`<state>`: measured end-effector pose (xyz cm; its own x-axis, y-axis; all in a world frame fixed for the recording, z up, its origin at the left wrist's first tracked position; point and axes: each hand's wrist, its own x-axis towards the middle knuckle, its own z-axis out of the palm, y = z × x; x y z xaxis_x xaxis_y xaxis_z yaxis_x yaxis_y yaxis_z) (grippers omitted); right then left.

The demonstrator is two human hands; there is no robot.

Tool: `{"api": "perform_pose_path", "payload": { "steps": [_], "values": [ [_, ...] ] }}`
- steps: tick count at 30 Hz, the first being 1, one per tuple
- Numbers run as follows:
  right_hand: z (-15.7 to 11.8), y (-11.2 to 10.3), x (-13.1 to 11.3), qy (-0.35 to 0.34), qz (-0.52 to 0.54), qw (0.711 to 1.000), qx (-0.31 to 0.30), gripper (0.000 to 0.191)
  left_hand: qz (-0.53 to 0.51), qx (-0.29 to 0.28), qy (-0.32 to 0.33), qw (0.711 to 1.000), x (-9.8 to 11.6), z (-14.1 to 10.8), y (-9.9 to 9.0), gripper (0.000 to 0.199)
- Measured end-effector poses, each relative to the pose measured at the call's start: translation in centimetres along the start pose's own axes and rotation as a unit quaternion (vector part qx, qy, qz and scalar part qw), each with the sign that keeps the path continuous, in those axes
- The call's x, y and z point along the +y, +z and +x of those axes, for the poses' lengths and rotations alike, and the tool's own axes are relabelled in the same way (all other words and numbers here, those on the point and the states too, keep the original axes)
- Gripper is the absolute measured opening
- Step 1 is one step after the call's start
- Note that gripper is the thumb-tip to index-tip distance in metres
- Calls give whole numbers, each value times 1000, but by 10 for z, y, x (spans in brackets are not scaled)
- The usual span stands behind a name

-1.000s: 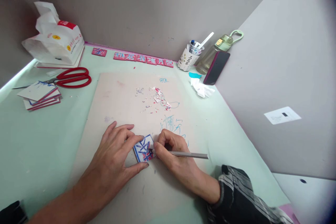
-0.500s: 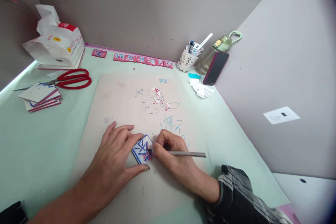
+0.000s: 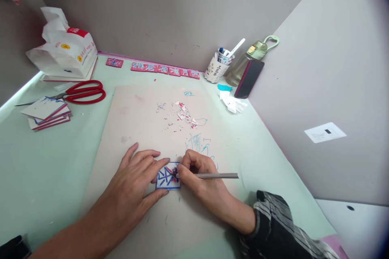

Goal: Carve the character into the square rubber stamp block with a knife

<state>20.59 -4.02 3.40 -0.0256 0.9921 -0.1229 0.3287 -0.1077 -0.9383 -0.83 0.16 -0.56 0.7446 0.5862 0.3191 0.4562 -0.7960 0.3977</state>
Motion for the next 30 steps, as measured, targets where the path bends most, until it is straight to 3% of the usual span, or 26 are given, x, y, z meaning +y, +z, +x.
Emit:
{"api": "perform_pose_path", "payload": {
  "steps": [7,19,25,30],
  "values": [
    [-4,3,5,-5,-13,1000,6,23,1,8,2,1000,1,-1,2,49],
    [-4,4,6,-16,-10,1000,8,26,16,76,-29,997,11,5,1,45],
    [0,1,1,10,5,1000,10,28,-1,19,-11,1000,7,1,-5,63],
    [0,-1,2,1,-4,1000,5,28,-11,10,-8,1000,7,1,-3,48]
  ]
}}
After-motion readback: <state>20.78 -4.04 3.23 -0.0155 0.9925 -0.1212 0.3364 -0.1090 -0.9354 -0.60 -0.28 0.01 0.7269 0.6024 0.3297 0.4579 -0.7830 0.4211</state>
